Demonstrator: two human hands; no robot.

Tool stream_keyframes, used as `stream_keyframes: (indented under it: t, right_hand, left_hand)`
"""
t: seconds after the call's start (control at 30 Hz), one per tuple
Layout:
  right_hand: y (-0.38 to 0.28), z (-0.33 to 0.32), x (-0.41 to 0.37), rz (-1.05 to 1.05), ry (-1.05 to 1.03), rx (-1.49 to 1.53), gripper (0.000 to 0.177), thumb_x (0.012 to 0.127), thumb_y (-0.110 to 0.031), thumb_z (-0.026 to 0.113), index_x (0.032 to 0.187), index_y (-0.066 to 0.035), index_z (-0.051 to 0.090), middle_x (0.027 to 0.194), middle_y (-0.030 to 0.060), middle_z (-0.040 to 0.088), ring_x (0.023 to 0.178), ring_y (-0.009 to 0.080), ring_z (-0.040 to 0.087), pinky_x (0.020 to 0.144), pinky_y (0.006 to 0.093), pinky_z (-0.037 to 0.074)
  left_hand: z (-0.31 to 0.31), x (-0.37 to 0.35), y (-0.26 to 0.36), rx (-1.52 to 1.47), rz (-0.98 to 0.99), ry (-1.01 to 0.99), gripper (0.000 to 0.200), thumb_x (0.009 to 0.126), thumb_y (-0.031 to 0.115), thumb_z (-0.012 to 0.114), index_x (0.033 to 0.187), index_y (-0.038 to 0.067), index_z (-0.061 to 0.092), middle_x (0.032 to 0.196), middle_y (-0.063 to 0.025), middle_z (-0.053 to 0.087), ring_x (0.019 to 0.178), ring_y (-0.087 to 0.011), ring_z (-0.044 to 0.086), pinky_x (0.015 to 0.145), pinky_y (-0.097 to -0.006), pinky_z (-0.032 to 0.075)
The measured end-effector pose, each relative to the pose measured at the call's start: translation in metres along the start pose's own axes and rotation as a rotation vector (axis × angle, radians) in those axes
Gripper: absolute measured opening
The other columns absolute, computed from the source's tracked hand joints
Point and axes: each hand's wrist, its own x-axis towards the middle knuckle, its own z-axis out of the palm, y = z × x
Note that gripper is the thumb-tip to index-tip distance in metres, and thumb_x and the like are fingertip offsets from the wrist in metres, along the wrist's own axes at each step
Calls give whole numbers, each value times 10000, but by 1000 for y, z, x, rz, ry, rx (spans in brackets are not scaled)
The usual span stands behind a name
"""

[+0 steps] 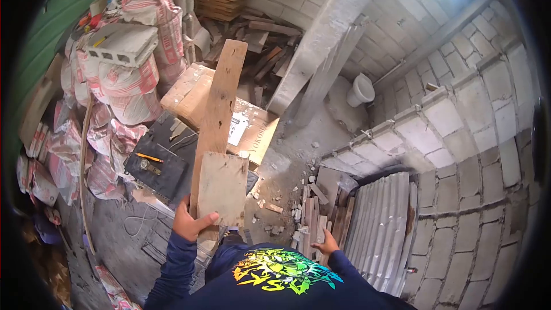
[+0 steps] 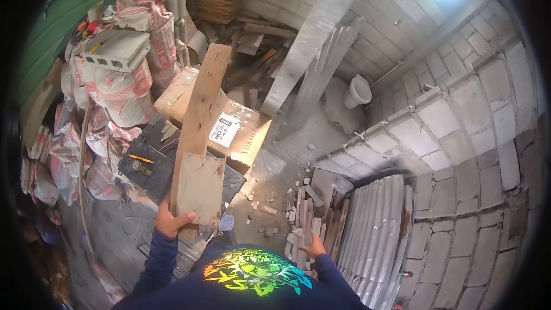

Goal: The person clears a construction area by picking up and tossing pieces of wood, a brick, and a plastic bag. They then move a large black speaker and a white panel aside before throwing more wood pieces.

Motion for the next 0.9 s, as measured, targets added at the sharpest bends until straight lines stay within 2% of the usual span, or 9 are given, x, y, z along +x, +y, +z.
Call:
stream_keyframes:
  t: [0.17, 0.23, 0.4, 0.53, 0.57, 0.67, 0.7, 0.83, 0.9]
  right_hand:
    - [81, 31, -48, 312, 252, 262, 777, 679, -349, 773, 1255, 23, 407, 1211, 192, 519, 1085, 329, 528, 867, 413, 454]
    - [107, 47, -55, 703, 137, 891, 516, 734, -215, 737, 1138, -18, 483, 999, 137, 603, 823, 265, 588, 624, 422, 473]
    - [126, 96, -93, 544, 106, 989, 457, 779, -102, 684, 1165, -58, 442, 804, 92, 610, 579, 176, 540, 487, 379, 418]
    - [110, 116, -130, 621, 198, 1044, 644, 784, -130, 687, 1317, -65, 331, 817, 100, 625, 551, 183, 558, 411, 320, 405]
    - [104, 114, -142, 672, 164, 1072, 730, 772, -164, 707, 1359, -55, 286, 878, 116, 635, 558, 197, 573, 395, 314, 416]
    - [91, 115, -173, 772, 154, 1056, 725, 767, -203, 716, 1343, -48, 305, 947, 134, 632, 602, 224, 601, 445, 350, 467]
    - [87, 112, -181, 823, 189, 970, 711, 765, -214, 715, 1334, -58, 319, 982, 144, 622, 627, 240, 623, 463, 359, 492]
    - [71, 135, -201, 900, 627, 1224, 605, 774, -223, 700, 1274, -57, 401, 987, 147, 620, 636, 254, 631, 450, 361, 494]
    - [38, 138, -213, 922, 601, 1184, 398, 774, -206, 700, 1077, 9, 559, 842, 123, 604, 578, 216, 620, 454, 323, 505]
  left_hand:
    - [33, 23, -10, -14, -44, -63, 675, 647, 240, 822, 1145, -63, 481, 997, -118, 604, 883, -174, 591, 813, -282, 470]
    - [39, 25, -18, -20, -49, -69, 657, 651, 242, 820, 1132, -61, 489, 981, -118, 606, 873, -176, 592, 805, -280, 473]
    - [31, 69, -11, 168, -34, -15, 583, 680, 242, 798, 1094, -51, 511, 954, -125, 611, 799, -172, 612, 737, -292, 507]
    - [46, 256, 87, 443, 95, -321, 358, 828, 325, 604, 1047, 44, 629, 904, -64, 663, 793, -146, 630, 715, -305, 509]
    - [54, 353, 101, 621, 532, -365, 332, 847, 335, 571, 1053, 84, 641, 868, -67, 665, 819, -148, 625, 697, -314, 501]
    - [88, 539, 201, 982, 485, 260, 837, 730, 678, 563, 1049, -95, 579, 1047, -203, 619, 933, -331, 593, 831, -426, 441]
    - [117, 509, 226, 727, 634, 646, 832, 702, 707, 561, 1025, -58, 609, 1004, -216, 632, 930, -367, 587, 850, -458, 407]
    - [165, 563, 205, 76, 679, -36, 708, 704, 621, 651, 1041, 0, 605, 974, -134, 638, 859, -220, 589, 786, -344, 451]
    - [197, 437, 154, 233, 724, 4, 713, 736, 494, 709, 1203, -13, 523, 1099, -127, 606, 1012, -214, 565, 903, -319, 423]
